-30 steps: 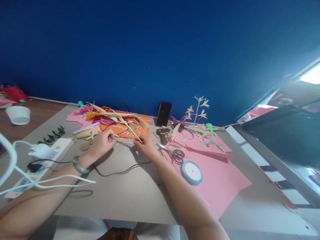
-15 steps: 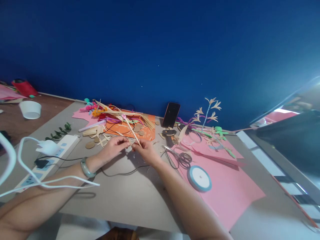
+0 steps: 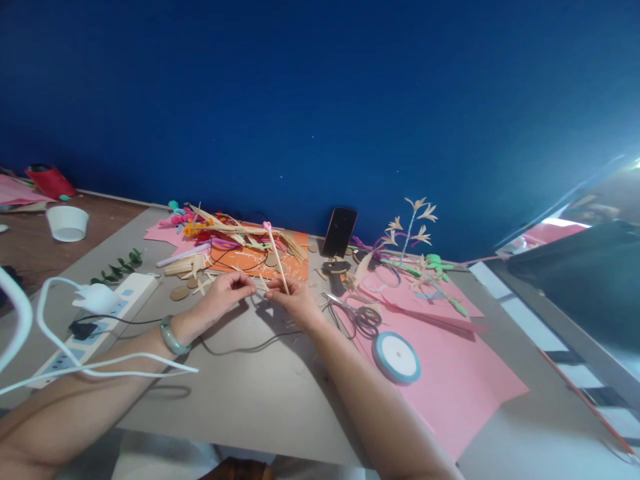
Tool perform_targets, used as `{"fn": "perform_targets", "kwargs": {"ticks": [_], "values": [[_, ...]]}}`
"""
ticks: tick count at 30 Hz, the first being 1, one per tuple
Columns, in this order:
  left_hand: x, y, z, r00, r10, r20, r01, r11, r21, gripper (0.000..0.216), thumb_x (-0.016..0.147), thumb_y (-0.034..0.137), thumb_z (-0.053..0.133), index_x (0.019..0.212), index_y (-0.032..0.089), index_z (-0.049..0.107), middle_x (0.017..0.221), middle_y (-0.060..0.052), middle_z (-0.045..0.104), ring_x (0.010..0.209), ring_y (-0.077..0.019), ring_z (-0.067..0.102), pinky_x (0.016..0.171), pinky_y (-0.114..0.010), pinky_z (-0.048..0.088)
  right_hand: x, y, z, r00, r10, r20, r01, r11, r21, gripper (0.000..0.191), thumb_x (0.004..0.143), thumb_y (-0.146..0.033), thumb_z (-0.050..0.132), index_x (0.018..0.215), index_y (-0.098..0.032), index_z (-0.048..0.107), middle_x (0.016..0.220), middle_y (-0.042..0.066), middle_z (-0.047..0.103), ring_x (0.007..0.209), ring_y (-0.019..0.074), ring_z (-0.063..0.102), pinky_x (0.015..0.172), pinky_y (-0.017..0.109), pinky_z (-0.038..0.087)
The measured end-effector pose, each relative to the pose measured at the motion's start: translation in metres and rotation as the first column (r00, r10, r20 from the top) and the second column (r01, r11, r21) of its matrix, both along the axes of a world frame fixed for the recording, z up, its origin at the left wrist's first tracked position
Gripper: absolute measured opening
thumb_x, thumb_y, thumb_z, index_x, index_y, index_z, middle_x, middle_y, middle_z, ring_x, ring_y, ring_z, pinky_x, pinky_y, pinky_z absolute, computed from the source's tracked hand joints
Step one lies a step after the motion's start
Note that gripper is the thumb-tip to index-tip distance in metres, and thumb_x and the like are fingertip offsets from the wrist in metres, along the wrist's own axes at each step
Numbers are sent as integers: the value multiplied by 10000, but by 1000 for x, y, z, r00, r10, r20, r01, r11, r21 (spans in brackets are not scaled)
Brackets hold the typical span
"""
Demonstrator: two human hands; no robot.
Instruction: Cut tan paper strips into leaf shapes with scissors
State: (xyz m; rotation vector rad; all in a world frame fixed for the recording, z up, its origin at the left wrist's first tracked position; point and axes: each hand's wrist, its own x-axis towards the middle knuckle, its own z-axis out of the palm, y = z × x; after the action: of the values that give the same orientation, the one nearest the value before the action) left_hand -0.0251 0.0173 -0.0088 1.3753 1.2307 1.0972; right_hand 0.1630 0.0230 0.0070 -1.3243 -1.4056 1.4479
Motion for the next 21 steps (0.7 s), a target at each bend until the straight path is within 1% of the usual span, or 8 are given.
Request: {"fn": "perform_targets", "kwargs": {"ticks": [3,6,8,11,14,16,21], "values": [[1,-2,1,997,-79,-1,79,997,-11,157,664,268,675,737,131,650,691,-20,635,620,-120,547,601,-238,428,-2,-2,2,1000,-13,12,13,1000,14,293,620,-348,767,811,-168,636,554,-57,519,432,44,303,423,213,202],[3,-4,4,981,-191,28,190,981,27,206,743,326,621,787,132,679,740,-39,654,671,-131,562,627,-242,428,-6,-6,7,998,19,63,-23,998,63,247,643,-350,749,748,-157,637,515,-54,495,435,54,315,428,219,228],[3,-5,5,976,-215,39,213,976,49,236,767,360,606,745,133,669,708,-31,639,657,-123,547,623,-237,417,-8,-9,9,995,50,86,-58,994,93,224,666,-349,728,702,-151,630,516,-44,509,454,62,344,446,220,257],[3,-5,5,986,-160,52,159,987,27,242,752,370,630,685,138,636,642,-7,606,598,-103,505,590,-227,394,-11,-12,8,993,89,81,-99,988,121,198,708,-330,681,677,-146,616,543,-31,544,488,69,376,480,219,280],[3,-5,2,994,-94,61,94,996,-3,226,731,366,657,700,145,627,643,1,598,589,-99,491,575,-224,383,-12,-12,6,989,133,65,-141,981,135,205,746,-336,637,688,-140,615,592,-8,594,510,75,396,498,221,286],[2,-4,0,995,-73,69,75,997,-23,220,726,364,662,717,146,628,654,1,597,591,-99,492,574,-224,384,-12,-12,4,986,158,53,-163,978,129,216,762,-349,620,712,-139,619,617,1,613,518,80,414,506,222,296],[2,-1,-8,991,-51,121,58,997,-57,194,727,341,639,725,147,625,679,-5,601,614,-109,522,591,-228,411,-11,-12,4,982,179,55,-185,973,137,210,772,-338,605,674,-152,595,568,-24,581,506,82,435,522,222,315]]}}
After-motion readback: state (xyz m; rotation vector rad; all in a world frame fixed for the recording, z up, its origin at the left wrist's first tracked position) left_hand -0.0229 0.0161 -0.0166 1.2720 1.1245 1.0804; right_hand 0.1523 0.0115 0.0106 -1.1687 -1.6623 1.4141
